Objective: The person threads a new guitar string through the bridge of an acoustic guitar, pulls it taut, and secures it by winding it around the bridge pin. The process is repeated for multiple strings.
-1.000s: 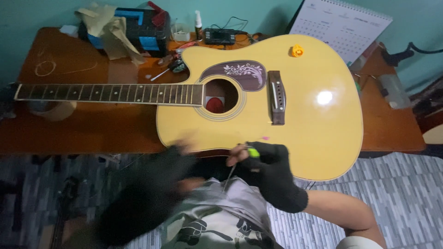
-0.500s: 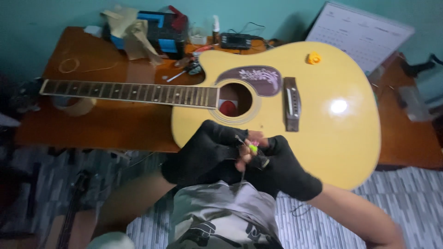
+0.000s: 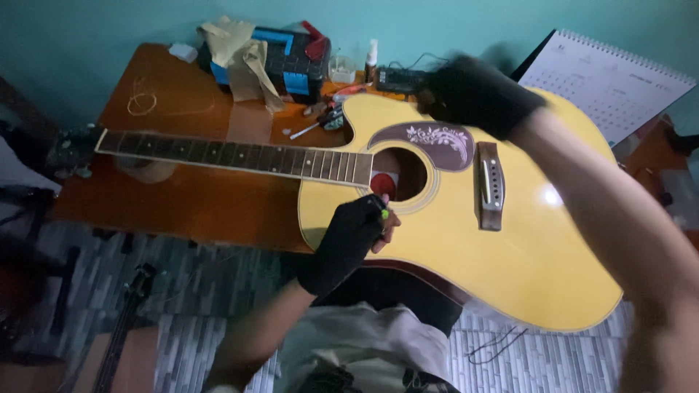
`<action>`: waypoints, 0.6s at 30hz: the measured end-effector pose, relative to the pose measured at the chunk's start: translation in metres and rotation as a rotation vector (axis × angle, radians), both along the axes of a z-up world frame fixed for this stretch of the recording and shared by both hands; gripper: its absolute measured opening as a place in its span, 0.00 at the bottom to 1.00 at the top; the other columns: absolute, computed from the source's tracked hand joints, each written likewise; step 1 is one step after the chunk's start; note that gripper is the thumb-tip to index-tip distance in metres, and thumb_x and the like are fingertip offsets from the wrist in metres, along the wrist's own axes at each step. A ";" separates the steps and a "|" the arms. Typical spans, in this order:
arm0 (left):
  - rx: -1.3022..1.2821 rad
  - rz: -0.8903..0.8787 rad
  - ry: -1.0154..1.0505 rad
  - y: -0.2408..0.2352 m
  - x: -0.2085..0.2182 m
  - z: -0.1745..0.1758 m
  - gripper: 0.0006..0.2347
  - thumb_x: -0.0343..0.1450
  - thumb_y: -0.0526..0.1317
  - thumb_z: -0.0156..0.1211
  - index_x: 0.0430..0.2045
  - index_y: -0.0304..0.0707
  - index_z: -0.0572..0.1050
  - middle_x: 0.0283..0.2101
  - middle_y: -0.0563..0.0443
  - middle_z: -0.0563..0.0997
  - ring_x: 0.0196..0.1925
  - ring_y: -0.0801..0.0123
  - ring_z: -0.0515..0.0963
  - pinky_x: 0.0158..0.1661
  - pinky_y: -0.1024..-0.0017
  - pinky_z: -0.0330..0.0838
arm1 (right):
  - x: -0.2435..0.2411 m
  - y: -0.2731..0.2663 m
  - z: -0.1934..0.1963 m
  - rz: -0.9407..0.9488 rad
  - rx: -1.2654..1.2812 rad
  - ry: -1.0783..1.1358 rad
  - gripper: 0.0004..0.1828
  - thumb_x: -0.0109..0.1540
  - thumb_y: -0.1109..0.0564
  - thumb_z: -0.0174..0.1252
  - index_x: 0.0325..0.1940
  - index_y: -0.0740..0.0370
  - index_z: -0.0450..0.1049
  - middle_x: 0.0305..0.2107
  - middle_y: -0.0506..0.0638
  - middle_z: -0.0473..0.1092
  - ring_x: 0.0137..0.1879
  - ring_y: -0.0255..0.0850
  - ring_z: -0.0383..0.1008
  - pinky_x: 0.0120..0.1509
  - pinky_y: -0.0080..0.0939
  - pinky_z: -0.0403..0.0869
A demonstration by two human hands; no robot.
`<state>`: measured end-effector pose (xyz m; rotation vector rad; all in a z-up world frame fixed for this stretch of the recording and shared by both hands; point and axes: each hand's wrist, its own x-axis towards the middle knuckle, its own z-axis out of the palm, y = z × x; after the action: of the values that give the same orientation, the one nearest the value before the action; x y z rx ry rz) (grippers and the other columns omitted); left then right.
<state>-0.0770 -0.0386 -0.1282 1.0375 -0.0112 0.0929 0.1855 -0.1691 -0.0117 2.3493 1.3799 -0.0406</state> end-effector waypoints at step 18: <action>0.259 -0.033 0.121 0.031 -0.012 0.012 0.07 0.77 0.35 0.54 0.36 0.31 0.78 0.29 0.46 0.82 0.26 0.73 0.79 0.21 0.81 0.73 | 0.111 0.246 -0.139 -0.303 0.435 0.494 0.13 0.66 0.45 0.61 0.42 0.56 0.78 0.39 0.54 0.78 0.47 0.48 0.79 0.55 0.45 0.77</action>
<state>-0.0890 -0.0071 -0.1164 1.3001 0.0713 -0.0017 0.2963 0.0769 -0.1505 3.0491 1.3220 -0.4812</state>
